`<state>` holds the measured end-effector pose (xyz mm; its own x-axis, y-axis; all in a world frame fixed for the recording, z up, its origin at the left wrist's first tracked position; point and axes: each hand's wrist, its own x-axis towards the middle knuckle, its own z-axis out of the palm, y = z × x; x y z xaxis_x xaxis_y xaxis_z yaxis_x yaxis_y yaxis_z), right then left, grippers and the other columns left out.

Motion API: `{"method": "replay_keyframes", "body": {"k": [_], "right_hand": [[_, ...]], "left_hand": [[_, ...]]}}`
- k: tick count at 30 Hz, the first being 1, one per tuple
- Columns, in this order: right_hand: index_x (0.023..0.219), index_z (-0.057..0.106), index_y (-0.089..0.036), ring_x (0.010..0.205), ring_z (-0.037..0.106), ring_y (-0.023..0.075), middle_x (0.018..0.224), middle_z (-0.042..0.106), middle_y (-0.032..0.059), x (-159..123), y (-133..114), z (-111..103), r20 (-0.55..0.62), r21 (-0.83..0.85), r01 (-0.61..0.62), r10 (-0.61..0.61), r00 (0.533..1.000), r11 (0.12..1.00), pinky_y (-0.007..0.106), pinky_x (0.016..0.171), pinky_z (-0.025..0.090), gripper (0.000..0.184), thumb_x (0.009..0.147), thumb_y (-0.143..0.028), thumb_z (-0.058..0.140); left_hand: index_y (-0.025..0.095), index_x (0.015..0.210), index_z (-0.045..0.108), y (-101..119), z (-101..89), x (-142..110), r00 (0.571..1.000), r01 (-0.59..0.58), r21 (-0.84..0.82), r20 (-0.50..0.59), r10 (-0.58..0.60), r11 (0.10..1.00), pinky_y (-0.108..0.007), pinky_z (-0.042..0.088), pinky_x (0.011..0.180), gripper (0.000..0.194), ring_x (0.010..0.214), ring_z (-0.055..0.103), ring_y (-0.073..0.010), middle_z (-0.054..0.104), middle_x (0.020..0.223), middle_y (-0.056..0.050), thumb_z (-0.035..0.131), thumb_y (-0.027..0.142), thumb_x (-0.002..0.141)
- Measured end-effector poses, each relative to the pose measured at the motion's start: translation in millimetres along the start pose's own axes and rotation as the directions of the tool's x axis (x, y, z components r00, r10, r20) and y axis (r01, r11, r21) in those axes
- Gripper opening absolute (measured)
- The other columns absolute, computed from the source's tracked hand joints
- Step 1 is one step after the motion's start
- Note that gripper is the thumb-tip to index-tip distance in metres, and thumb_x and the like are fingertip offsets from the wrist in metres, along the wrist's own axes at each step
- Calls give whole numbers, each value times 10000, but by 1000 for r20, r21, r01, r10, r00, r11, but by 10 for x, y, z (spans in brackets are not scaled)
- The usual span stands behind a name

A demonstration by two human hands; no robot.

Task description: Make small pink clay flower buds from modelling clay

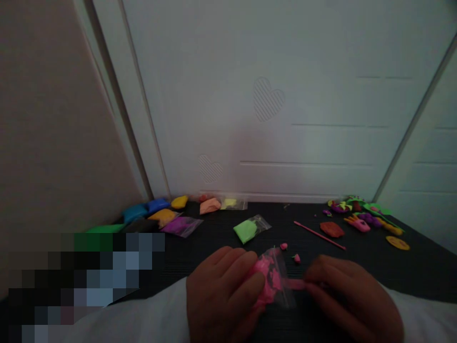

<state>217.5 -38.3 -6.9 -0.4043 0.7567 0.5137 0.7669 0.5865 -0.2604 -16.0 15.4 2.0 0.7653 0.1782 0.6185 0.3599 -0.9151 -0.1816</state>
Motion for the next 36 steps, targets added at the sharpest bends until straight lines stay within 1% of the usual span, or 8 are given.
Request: {"method": "replay_keyframes", "body": {"k": [5, 12, 16, 18, 23, 29, 32, 36], "right_hand": [[841, 563, -273, 590, 568, 134, 699, 626, -20, -42, -301, 10, 88, 237, -286, 272, 958, 929, 235, 496, 400, 151, 820, -347, 433], [777, 582, -202, 516, 473, 90, 591, 527, -28, 21, -343, -17, 304, 498, -488, 383, 872, 717, 193, 462, 365, 175, 808, -324, 461], [732, 565, -180, 501, 435, 73, 558, 485, -44, 16, -319, -2, 421, 612, -587, 409, 809, 530, 177, 455, 339, 157, 789, -311, 501], [697, 547, -176, 512, 434, 75, 569, 497, -39, 1, -312, 17, 438, 633, -597, 408, 801, 493, 181, 462, 341, 152, 768, -309, 531], [685, 537, -181, 542, 461, 93, 609, 529, -23, -10, -321, 49, 441, 633, -587, 388, 809, 505, 197, 481, 367, 126, 739, -294, 553], [649, 509, -185, 495, 433, 75, 562, 492, -42, 2, -362, 49, 401, 625, -539, 360, 842, 565, 171, 435, 340, 91, 732, -217, 531], [668, 518, -194, 503, 448, 78, 573, 505, -45, -8, -395, 46, 339, 590, -468, 324, 883, 658, 174, 441, 343, 83, 749, -212, 521], [668, 524, -203, 518, 468, 82, 584, 534, -49, -17, -452, 43, 229, 471, -343, 262, 937, 813, 190, 466, 344, 82, 748, -206, 544]], "left_hand": [[137, 984, 446, 32, 20, -21, 999, -31, -95, 4, 32, 995, -419, 445, 698, 218, 845, 475, -224, 529, 1001, -102, 504, 172, 777], [130, 969, 437, 57, 59, -34, 992, -108, -176, -84, 94, 978, -397, 451, 737, 262, 901, 463, -221, 501, 1045, -100, 566, 123, 741], [149, 924, 435, 64, 63, -16, 994, -101, -194, -71, 88, 976, -380, 461, 696, 227, 860, 478, -211, 508, 1012, -87, 577, 166, 748], [164, 911, 432, 65, 59, -1, 995, -94, -194, -45, 87, 977, -372, 460, 682, 212, 843, 483, -205, 512, 999, -77, 573, 182, 753], [192, 857, 441, 89, 42, 29, 996, -93, -147, -1, 94, 985, -336, 460, 695, 113, 841, 488, -180, 528, 966, -44, 524, 173, 784], [183, 893, 523, 173, 32, 19, 1000, 8, -255, 27, -1, 967, -376, 412, 835, 142, 975, 446, -208, 514, 1030, -57, 518, 294, 805], [192, 867, 555, 253, -2, 44, 991, 131, -324, 41, -125, 937, -362, 379, 873, 192, 1030, 403, -221, 491, 1044, -47, 536, 366, 786], [207, 749, 574, 371, -74, 104, 950, 312, -414, 122, -287, 855, -307, 414, 758, 146, 932, 413, -191, 494, 920, -24, 554, 350, 770]]}}
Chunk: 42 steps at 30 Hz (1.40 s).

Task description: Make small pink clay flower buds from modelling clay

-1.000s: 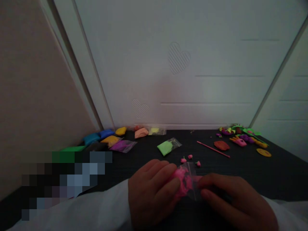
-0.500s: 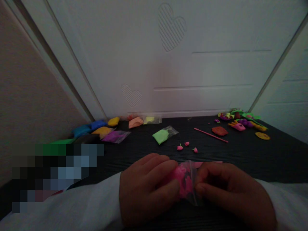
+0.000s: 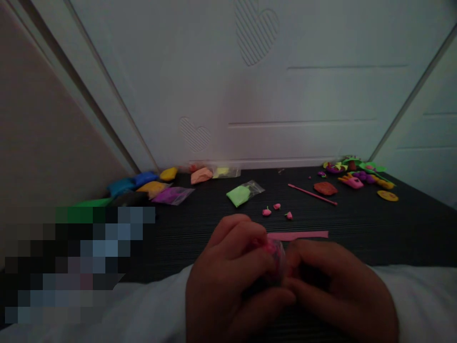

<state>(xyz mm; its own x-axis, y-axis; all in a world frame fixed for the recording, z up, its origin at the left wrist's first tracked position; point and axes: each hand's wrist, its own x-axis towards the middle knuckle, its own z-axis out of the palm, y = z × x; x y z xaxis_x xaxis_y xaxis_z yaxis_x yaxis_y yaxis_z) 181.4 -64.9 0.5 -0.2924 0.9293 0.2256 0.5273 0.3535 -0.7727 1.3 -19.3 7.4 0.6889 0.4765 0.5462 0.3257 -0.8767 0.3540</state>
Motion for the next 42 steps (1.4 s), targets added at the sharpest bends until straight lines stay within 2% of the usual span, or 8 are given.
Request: {"method": "replay_keyframes", "body": {"k": [3, 7, 13, 22, 27, 33, 37, 42], "right_hand": [[672, 503, -204, 529, 473, 85, 594, 533, -47, -8, -33, 27, 2, -69, 66, -66, 998, 995, 205, 487, 348, 102, 769, -222, 528], [710, 510, -208, 576, 491, 93, 642, 547, -40, -9, -49, 62, 8, -111, 96, -96, 995, 989, 217, 528, 360, 74, 784, -206, 516], [721, 499, -207, 598, 486, 91, 674, 546, -40, -9, -38, 69, 13, -48, 162, -161, 987, 986, 207, 552, 366, 78, 793, -174, 504], [736, 486, -194, 649, 478, 99, 711, 541, -33, 152, -61, 151, 2, 34, 210, -211, 978, 977, 213, 566, 352, 88, 757, -109, 493], [702, 508, -218, 595, 486, 81, 661, 561, -62, 138, -2, 171, -59, 83, 187, -183, 981, 979, 201, 544, 348, 97, 756, -139, 526], [660, 488, -210, 563, 481, 84, 622, 538, -53, 105, -20, 205, -105, 2, 144, -143, 984, 990, 207, 487, 322, 98, 726, -151, 531], [633, 452, -200, 512, 441, 95, 603, 512, -29, 104, -59, 232, -87, -123, 93, -104, 991, 988, 225, 435, 274, 106, 725, -148, 465], [681, 423, -191, 534, 415, 81, 646, 484, -31, 124, -76, 175, 4, -147, 183, -185, 983, 972, 218, 475, 286, 113, 750, -101, 427]], "left_hand": [[230, 692, 589, 71, -11, -6, 994, 108, 6, -10, -108, 994, -320, 408, 691, 123, 871, 408, -195, 483, 837, -23, 544, 309, 777], [201, 669, 564, 96, -16, -30, 993, 119, -1, 2, -119, 993, -334, 392, 697, 119, 834, 420, -185, 481, 796, -21, 534, 254, 771], [176, 647, 537, 127, -1, -26, 993, 118, -43, -7, -119, 992, -318, 351, 684, 111, 800, 417, -166, 480, 745, -7, 511, 183, 755], [157, 615, 474, 52, -74, 5, 972, 234, -105, 27, -232, 967, -303, 327, 650, 153, 736, 425, -147, 442, 707, -3, 475, 163, 767], [160, 627, 471, 70, -24, -14, 977, 208, -197, 6, -211, 958, -293, 314, 612, 125, 708, 432, -133, 442, 703, 2, 433, 101, 730], [149, 585, 444, 87, 23, -31, 980, 194, -144, -17, -199, 970, -297, 295, 594, 149, 683, 409, -125, 437, 678, 4, 431, 46, 691], [141, 574, 427, 82, 7, -25, 987, 158, -103, -12, -160, 982, -300, 288, 596, 171, 671, 390, -122, 421, 658, 4, 424, 44, 715], [140, 599, 434, 71, -48, 2, 994, 94, -33, 59, -92, 995, -307, 293, 619, 153, 681, 387, -123, 425, 687, 3, 446, 44, 717]]}}
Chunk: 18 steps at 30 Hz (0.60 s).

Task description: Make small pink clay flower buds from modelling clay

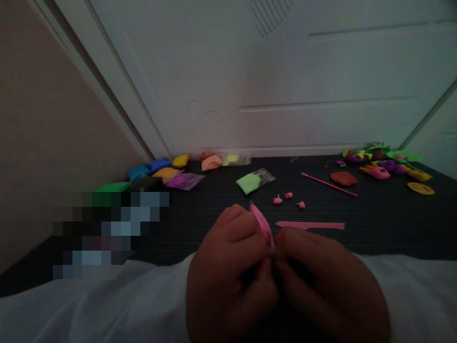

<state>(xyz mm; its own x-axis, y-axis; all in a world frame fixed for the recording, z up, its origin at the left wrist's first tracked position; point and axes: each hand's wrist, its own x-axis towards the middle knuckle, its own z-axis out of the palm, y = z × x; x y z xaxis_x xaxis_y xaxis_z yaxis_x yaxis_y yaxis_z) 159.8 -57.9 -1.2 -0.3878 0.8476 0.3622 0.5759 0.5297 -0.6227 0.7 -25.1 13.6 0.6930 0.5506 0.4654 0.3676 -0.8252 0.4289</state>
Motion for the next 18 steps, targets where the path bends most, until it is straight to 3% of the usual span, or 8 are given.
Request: {"method": "replay_keyframes", "body": {"k": [6, 13, 15, 18], "right_hand": [[667, 421, -199, 536, 420, 108, 612, 472, -26, 5, 109, -90, -12, -102, -123, 122, 992, 987, 263, 492, 292, 145, 801, -161, 380], [641, 418, -198, 640, 508, 92, 712, 540, -21, 28, 109, -114, -36, 129, -51, 56, 998, 990, 222, 564, 386, 156, 778, -124, 428], [633, 428, -200, 542, 470, 72, 626, 508, -44, 51, 108, -135, -63, 131, -67, 76, 995, 989, 194, 486, 367, 159, 762, -111, 458], [627, 427, -201, 483, 434, 61, 574, 483, -58, 74, 134, -165, -91, 161, -72, 88, 992, 984, 172, 427, 349, 164, 750, -106, 478]], "left_hand": [[141, 542, 409, -19, -15, -30, 999, 12, 31, -48, -11, 999, -316, 277, 586, 170, 642, 369, -127, 392, 645, 2, 419, 29, 670], [145, 597, 457, -38, -35, -54, 996, -55, 18, -67, 56, 998, -306, 323, 613, 130, 691, 393, -139, 418, 688, -7, 470, 45, 678], [154, 722, 509, -58, -39, -54, 989, -65, 19, -134, 67, 998, -305, 358, 689, 106, 791, 419, -156, 456, 805, -19, 533, 72, 659], [179, 1073, 463, -130, -17, -37, 983, -48, 86, -173, 62, 995, -335, 353, 868, 505, 1023, 389, -210, 433, 1093, -53, 640, 143, 602]]}}
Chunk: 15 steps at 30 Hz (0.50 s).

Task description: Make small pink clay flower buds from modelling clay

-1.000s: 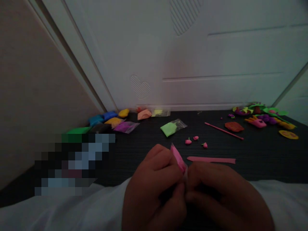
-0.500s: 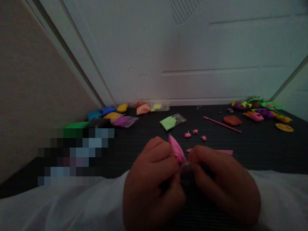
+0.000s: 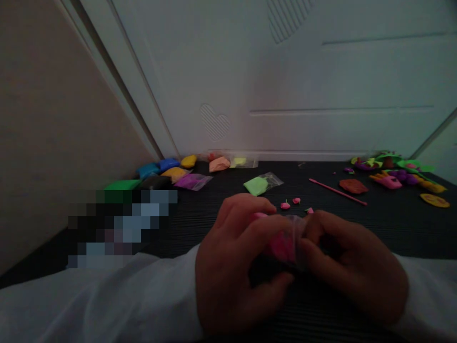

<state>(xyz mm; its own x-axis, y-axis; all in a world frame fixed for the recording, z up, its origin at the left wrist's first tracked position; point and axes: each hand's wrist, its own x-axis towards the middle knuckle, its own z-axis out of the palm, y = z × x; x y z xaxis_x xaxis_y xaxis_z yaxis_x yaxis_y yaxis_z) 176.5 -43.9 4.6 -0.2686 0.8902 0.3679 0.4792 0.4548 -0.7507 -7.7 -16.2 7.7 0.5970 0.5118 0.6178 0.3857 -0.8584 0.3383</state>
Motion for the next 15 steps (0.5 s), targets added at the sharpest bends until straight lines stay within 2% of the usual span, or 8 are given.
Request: {"method": "replay_keyframes", "body": {"k": [2, 5, 8, 15], "right_hand": [[640, 413, -201, 535, 476, 64, 628, 519, -48, 6, 30, -17, 4, 74, -9, 9, 1000, 997, 167, 463, 390, 163, 753, -105, 480], [688, 431, -203, 586, 513, 73, 677, 540, -38, 4, 84, -39, 11, 132, -11, 10, 1000, 991, 175, 512, 429, 138, 746, -89, 482], [758, 511, -202, 630, 546, 100, 707, 570, -19, 9, 122, -57, 26, 72, -12, 10, 1000, 997, 208, 547, 445, 98, 759, -109, 477], [820, 583, -212, 711, 569, 124, 767, 609, -16, 60, 120, -58, 38, -25, -67, 68, 997, 997, 257, 642, 437, 96, 777, -174, 507]], "left_hand": [[196, 1199, 363, -65, 34, 7, 996, 27, 15, 90, -28, 1000, -362, 330, 923, 628, 1078, 381, -218, 420, 1182, -59, 652, 191, 641], [198, 1178, 381, -139, 72, 13, 978, 73, 13, 195, -74, 997, -382, 340, 903, 536, 1027, 428, -212, 492, 1118, -44, 631, 247, 706], [185, 1133, 415, -151, 82, 14, 971, 103, 19, 214, -105, 995, -365, 377, 844, 458, 959, 459, -203, 505, 1069, -44, 610, 218, 720], [179, 1090, 425, -101, 82, 32, 959, 151, 42, 237, -157, 988, -336, 386, 801, 466, 905, 457, -192, 490, 976, -36, 594, 86, 667]]}}
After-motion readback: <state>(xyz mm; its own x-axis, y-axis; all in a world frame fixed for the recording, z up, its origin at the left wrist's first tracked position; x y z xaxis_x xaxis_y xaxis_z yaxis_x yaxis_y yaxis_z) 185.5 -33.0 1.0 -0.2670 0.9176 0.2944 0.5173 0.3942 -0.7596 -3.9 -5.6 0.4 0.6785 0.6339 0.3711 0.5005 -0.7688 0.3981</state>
